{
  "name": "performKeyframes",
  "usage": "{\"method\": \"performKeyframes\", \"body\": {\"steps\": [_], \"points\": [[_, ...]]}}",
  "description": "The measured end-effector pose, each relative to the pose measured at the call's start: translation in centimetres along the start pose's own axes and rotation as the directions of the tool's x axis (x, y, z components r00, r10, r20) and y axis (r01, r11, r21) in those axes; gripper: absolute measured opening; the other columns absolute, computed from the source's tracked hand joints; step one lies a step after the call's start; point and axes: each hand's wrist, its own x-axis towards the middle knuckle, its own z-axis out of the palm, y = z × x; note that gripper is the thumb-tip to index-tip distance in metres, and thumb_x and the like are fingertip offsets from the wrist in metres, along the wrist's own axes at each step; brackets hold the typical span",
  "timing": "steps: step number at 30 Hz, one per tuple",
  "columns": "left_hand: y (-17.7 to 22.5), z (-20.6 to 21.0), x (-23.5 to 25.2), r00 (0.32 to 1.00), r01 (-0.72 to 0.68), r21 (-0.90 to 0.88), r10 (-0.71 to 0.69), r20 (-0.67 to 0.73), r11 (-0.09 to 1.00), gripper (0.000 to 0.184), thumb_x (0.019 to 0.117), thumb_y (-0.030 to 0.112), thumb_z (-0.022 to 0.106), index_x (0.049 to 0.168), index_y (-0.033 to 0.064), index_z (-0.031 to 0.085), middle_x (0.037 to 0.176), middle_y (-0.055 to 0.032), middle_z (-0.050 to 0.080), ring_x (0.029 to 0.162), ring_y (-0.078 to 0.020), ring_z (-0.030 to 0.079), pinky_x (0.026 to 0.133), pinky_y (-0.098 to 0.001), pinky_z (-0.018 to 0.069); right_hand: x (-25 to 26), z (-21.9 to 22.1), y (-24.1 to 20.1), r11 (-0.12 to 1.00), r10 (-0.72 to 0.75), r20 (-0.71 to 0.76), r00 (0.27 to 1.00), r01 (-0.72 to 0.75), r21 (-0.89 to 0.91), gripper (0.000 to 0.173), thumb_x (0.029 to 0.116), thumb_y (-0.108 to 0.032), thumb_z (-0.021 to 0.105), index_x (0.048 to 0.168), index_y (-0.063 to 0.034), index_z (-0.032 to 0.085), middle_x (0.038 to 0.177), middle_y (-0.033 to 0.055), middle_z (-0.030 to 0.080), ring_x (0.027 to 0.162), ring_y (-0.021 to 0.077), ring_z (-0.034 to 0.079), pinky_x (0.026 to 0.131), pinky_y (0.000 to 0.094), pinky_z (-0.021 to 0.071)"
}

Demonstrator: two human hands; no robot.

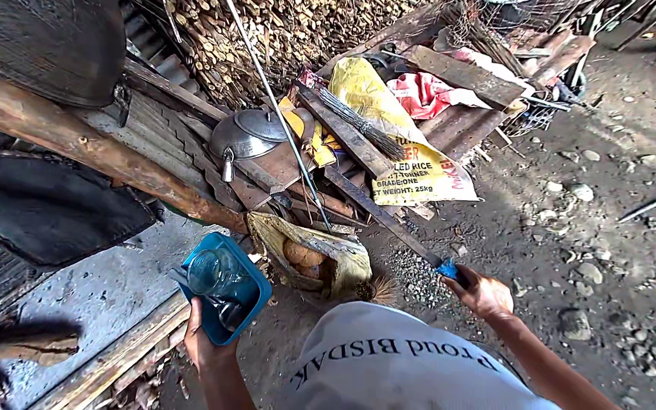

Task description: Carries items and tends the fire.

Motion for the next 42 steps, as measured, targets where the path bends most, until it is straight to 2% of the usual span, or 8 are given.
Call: {"method": "performKeyframes", "body": {"steps": [11, 15, 21, 26, 30, 36, 39, 42], "points": [[-0.5, -0.3, -1.7, 0.997, -0.067, -0.002, 0.067, -0.045, 0.998, 0.047, 0.1111, 0.032, 0.020, 0.114, 0.0122, 0.062, 0.100, -0.0035, 0.075, 0.096, -0.0148, 0.074, 0.082, -0.0372, 0.0630, 5.6, -0.7, -5.7, 0.994, 0.106, 0.215, 0.971, -0.106, -0.013, 0.059, 0.1018, -0.051, 0.058, 0.144, -0.0102, 0.058, 0.121, 0.0258, 0.070, 0.115, 0.0466, 0.066, 0.097, 0.0663, 0.0472], [-0.5, -1.3, -3.3, 0.989, -0.133, -0.016, 0.131, -0.064, 0.991, 0.044, 0.1096, 0.029, 0.022, 0.114, 0.0119, 0.062, 0.101, -0.0040, 0.076, 0.096, -0.0142, 0.074, 0.082, -0.0359, 0.0632, 7.8, -0.4, -10.5, 0.993, 0.082, 0.330, 0.940, -0.106, 0.057, 0.050, 0.1075, -0.040, 0.047, 0.147, -0.0099, 0.053, 0.128, 0.0261, 0.067, 0.122, 0.0456, 0.063, 0.101, 0.0649, 0.0457], [0.3, -2.9, -7.2, 0.966, -0.154, -0.042, 0.141, -0.218, 0.987, 0.043, 0.1086, 0.030, 0.025, 0.110, 0.0148, 0.065, 0.098, -0.0041, 0.077, 0.091, -0.0143, 0.075, 0.076, -0.0359, 0.0647, 13.1, 1.1, -16.6, 0.990, -0.056, 0.377, 0.925, 0.003, 0.138, 0.052, 0.1111, -0.039, 0.042, 0.146, -0.0028, 0.051, 0.134, 0.0286, 0.063, 0.128, 0.0459, 0.058, 0.107, 0.0634, 0.0423], [0.7, -4.2, -10.5, 0.904, -0.246, -0.028, 0.219, -0.366, 0.969, 0.043, 0.1084, 0.027, 0.024, 0.109, 0.0138, 0.064, 0.094, -0.0046, 0.077, 0.085, -0.0145, 0.076, 0.073, -0.0345, 0.0648, 19.8, 3.4, -20.3, 0.970, -0.179, 0.314, 0.932, 0.113, 0.216, 0.051, 0.1115, -0.033, 0.043, 0.143, 0.0061, 0.052, 0.135, 0.0358, 0.058, 0.129, 0.0513, 0.056, 0.108, 0.0667, 0.0412], [1.1, -5.6, -13.3, 0.853, -0.292, -0.114, 0.204, -0.481, 0.950, 0.046, 0.1086, 0.030, 0.023, 0.112, 0.0100, 0.064, 0.095, -0.0108, 0.076, 0.086, -0.0203, 0.076, 0.075, -0.0392, 0.0643, 25.2, 4.2, -24.5, 0.964, -0.243, 0.230, 0.942, 0.208, 0.165, 0.054, 0.1114, -0.035, 0.043, 0.140, 0.0105, 0.052, 0.137, 0.0399, 0.055, 0.132, 0.0550, 0.052, 0.109, 0.0684, 0.0390], [1.8, -7.5, -16.7, 0.744, -0.363, -0.117, 0.212, -0.633, 0.924, 0.045, 0.1100, 0.030, 0.021, 0.114, 0.0108, 0.062, 0.094, -0.0107, 0.076, 0.084, -0.0199, 0.076, 0.072, -0.0376, 0.0644, 31.0, 4.9, -29.6, 0.980, -0.201, 0.236, 0.951, 0.194, 0.053, 0.062, 0.1123, -0.040, 0.036, 0.144, 0.0130, 0.046, 0.145, 0.0380, 0.050, 0.141, 0.0486, 0.046, 0.116, 0.0604, 0.0356], [1.9, -9.5, -18.1, 0.725, -0.388, -0.145, 0.204, -0.658, 0.910, 0.048, 0.1095, 0.032, 0.022, 0.113, 0.0096, 0.064, 0.095, -0.0122, 0.076, 0.085, -0.0208, 0.076, 0.073, -0.0383, 0.0645, 32.0, 5.3, -30.9, 0.988, -0.151, 0.165, 0.975, 0.155, -0.009, 0.064, 0.1087, -0.041, 0.045, 0.146, 0.0109, 0.045, 0.151, 0.0362, 0.044, 0.145, 0.0458, 0.042, 0.118, 0.0581, 0.0352], [2.4, -11.9, -19.1, 0.681, -0.419, -0.146, 0.204, -0.703, 0.896, 0.047, 0.1094, 0.032, 0.023, 0.112, 0.0094, 0.064, 0.093, -0.0114, 0.076, 0.083, -0.0198, 0.076, 0.071, -0.0372, 0.0645, 27.9, 4.5, -33.4, 0.976, -0.206, -0.026, 0.978, 0.208, 0.068, 0.071, 0.1007, -0.035, 0.057, 0.156, 0.0047, 0.035, 0.161, 0.0355, 0.027, 0.151, 0.0491, 0.027, 0.121, 0.0618, 0.0277]]}}
